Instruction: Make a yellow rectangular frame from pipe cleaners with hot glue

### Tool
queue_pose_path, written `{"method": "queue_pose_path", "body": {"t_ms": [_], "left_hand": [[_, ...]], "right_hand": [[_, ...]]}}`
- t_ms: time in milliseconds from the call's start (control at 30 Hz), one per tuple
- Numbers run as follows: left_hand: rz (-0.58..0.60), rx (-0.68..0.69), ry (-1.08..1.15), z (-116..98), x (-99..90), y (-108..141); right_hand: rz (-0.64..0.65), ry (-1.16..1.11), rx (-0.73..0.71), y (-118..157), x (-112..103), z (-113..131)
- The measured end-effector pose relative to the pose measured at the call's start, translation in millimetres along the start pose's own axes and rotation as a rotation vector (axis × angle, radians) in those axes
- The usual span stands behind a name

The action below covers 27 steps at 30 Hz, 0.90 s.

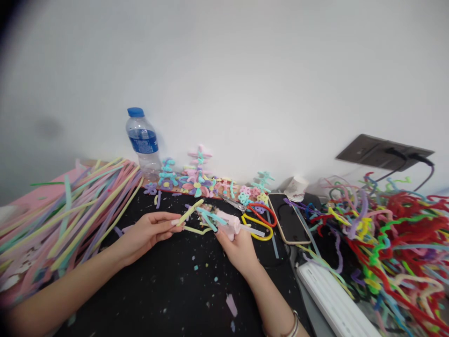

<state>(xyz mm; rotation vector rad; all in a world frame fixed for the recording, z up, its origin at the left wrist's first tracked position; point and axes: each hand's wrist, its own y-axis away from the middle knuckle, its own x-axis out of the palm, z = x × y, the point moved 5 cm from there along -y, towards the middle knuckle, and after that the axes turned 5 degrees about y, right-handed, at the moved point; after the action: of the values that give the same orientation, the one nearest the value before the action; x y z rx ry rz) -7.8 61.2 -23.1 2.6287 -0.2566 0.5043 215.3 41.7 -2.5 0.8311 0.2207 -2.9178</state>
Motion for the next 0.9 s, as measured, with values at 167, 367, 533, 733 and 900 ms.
{"method": "queue_pose_path", "body": {"t_ms": [167,367,533,733,900], "left_hand": [[0.003,0.001,0.007,0.0,0.0,0.8],[0.012,-0.001,0.021,0.7,0.3,0.5],[0.006,0.001,0.017,1.4,-0.5,-0.8],[-0.009,0.003,0.006,0.6,-0.5,-0.6],[-0.029,0.003,-0.007,0.2,-1.4,-0.6]], "right_hand": [[-0.035,-0.001,-0.018,-0.6,-1.9,-1.7],[-0.055,-0.009,-0.021,-0.7,-2.8,-3.8],[-0.057,-0.005,0.002,-0.5,-3.1,-4.9],[-0.087,-0.005,-0.001,-0.7,-4.4,-5.9],[-0.105,-0.029,0.01,-1.0,-4.9,-8.7]]}}
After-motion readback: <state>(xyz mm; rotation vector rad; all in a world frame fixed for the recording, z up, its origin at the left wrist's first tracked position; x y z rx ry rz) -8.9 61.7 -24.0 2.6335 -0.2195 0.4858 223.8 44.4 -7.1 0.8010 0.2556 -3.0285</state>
